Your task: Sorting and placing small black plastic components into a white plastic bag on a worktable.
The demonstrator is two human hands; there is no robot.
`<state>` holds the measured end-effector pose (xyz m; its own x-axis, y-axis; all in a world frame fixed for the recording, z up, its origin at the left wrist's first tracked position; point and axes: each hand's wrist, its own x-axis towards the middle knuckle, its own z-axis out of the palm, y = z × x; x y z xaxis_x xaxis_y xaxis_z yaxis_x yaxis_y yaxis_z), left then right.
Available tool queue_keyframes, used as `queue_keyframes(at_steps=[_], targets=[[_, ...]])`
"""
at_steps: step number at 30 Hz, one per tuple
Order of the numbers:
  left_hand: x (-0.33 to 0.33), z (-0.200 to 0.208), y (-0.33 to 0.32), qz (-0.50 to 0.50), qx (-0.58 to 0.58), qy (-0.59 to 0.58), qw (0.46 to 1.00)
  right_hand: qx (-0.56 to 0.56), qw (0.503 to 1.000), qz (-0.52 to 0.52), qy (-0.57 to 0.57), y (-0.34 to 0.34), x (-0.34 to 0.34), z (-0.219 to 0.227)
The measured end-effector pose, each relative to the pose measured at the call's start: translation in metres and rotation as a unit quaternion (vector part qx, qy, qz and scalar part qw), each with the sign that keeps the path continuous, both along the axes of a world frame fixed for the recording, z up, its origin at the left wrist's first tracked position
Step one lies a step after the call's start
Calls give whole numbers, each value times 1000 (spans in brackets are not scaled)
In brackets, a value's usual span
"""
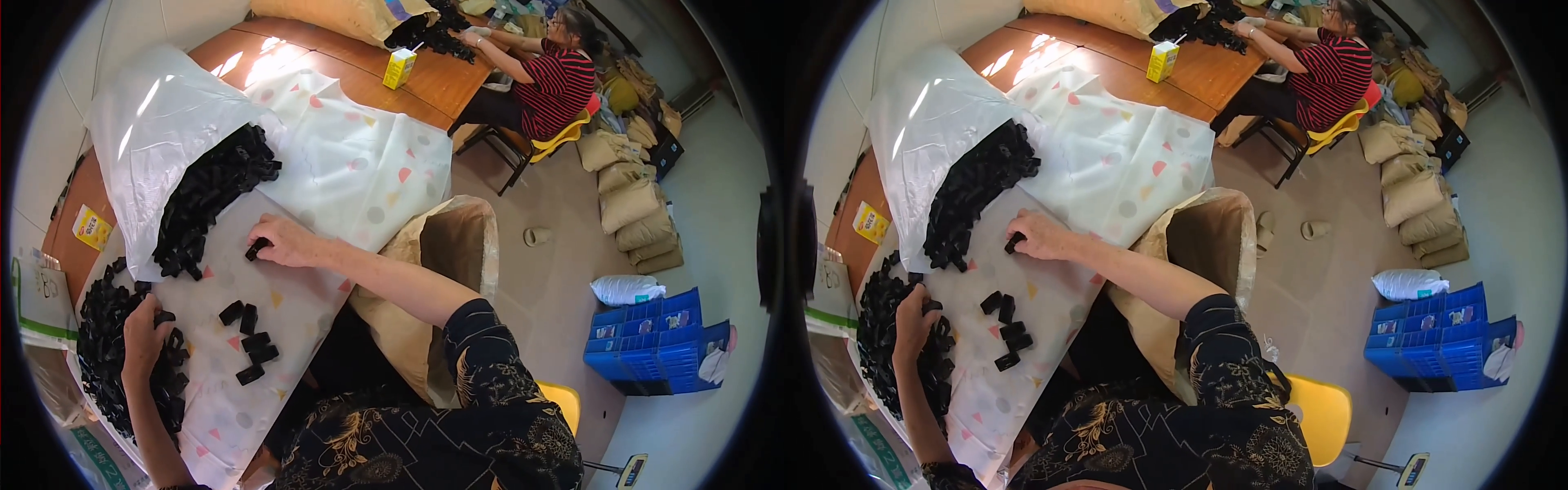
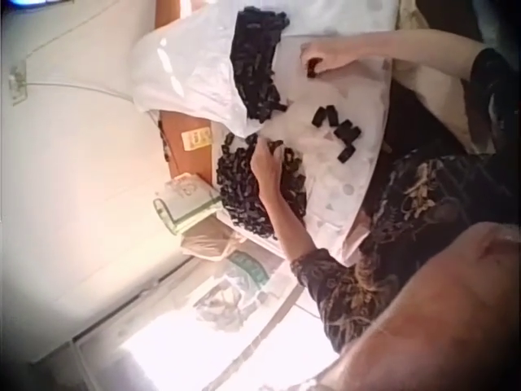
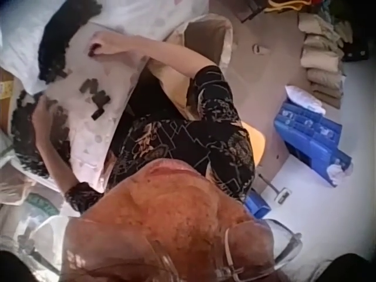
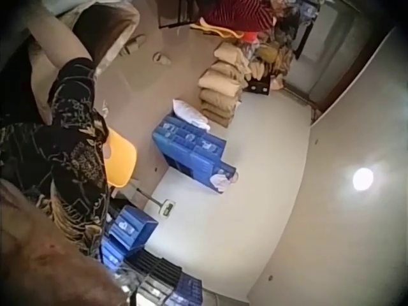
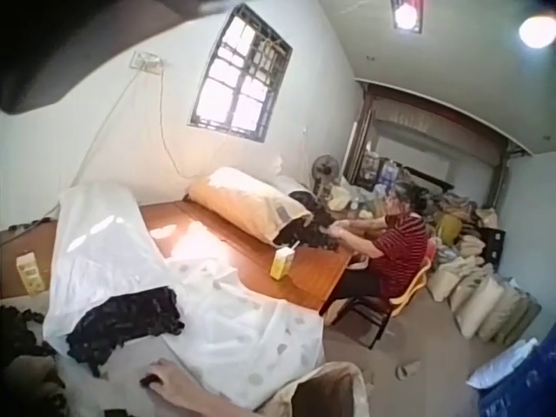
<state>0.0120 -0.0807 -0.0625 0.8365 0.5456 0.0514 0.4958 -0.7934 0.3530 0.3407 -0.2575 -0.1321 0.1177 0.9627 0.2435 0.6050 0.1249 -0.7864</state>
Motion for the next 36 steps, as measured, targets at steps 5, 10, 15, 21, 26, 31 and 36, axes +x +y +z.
queue_keyframes(at_steps=[5,10,15,21,26,31,36], targets=[[14,-26,-7,-3,-67,-70,995,67,990,-14,-121,-3,-13,0],[64,-49,-50,-30,-172,-114,978,84,984,-14,-155,-4,-19,-2],[85,-58,-60,-15,-106,-182,977,133,977,-25,-162,-6,-7,-1],[71,-55,-71,29,-164,-175,970,50,999,-16,-16,-14,-29,27],[64,-59,-72,58,-177,-167,968,114,986,53,-109,1,-53,28],[63,-69,-73,40,-172,-230,957,121,977,76,-156,10,-66,26],[67,-68,-75,36,-151,-220,963,153,961,106,-205,14,-65,13]])
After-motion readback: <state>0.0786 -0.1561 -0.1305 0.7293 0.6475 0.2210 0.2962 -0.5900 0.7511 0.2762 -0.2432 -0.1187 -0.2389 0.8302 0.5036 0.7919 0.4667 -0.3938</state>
